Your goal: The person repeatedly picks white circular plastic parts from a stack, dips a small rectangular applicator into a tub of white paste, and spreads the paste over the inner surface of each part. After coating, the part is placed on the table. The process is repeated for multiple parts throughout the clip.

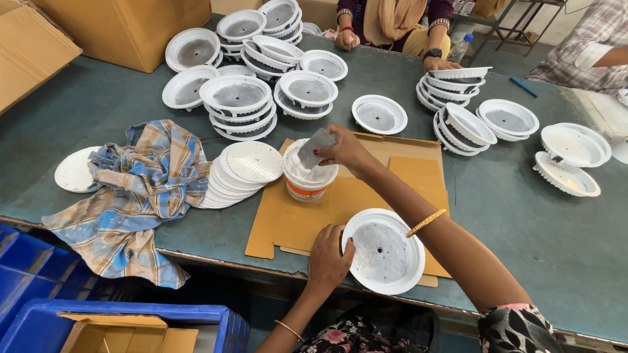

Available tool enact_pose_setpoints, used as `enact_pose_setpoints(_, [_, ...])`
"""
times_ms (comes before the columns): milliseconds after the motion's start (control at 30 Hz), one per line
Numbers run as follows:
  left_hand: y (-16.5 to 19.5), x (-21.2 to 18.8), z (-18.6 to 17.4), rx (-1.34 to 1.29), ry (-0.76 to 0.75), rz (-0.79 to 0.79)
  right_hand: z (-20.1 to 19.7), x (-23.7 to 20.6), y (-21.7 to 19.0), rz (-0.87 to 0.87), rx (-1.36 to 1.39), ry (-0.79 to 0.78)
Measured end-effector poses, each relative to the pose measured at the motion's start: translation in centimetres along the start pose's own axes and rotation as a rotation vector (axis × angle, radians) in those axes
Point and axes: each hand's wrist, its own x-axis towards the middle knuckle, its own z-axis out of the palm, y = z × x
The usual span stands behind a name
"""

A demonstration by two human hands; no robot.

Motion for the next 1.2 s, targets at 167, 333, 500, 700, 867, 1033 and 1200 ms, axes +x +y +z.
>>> enact_pose_setpoints(167, [-0.8, 1.9, 2.5, 0.0, 0.005, 0.016, -4.2, -0.1, 1.6, -0.094, -0.03, 0.045])
enact_pose_setpoints(333, [-1.1, 2.2, 2.5, 0.012, 0.022, 0.041, -5.8, -5.5, 1.5, -0.214, 0.08, 0.018])
enact_pose_setpoints(500, [-3.3, 2.0, 5.0, 0.05, 0.078, 0.102, -9.5, -16.0, 4.4, -0.178, -0.044, 0.165])
enact_pose_setpoints(700, [-3.2, 2.7, 6.2, 0.043, 0.075, 0.009, -7.8, -24.6, 9.6, -0.119, -0.22, 0.427])
enact_pose_setpoints(867, [-3.6, 2.7, 6.8, 0.059, 0.059, -0.126, -2.9, -25.3, 13.9, -0.19, -0.515, 0.619])
enact_pose_setpoints(1033, [-5.7, 3.1, 8.1, -0.082, -0.082, -0.374, 0.1, -25.3, 15.0, -0.244, -0.904, 0.652])
enact_pose_setpoints(1200, [-7.2, 6.1, 9.1, -1.024, -0.335, -0.582, 1.3, -26.3, 15.3, -0.032, -1.006, 0.699])
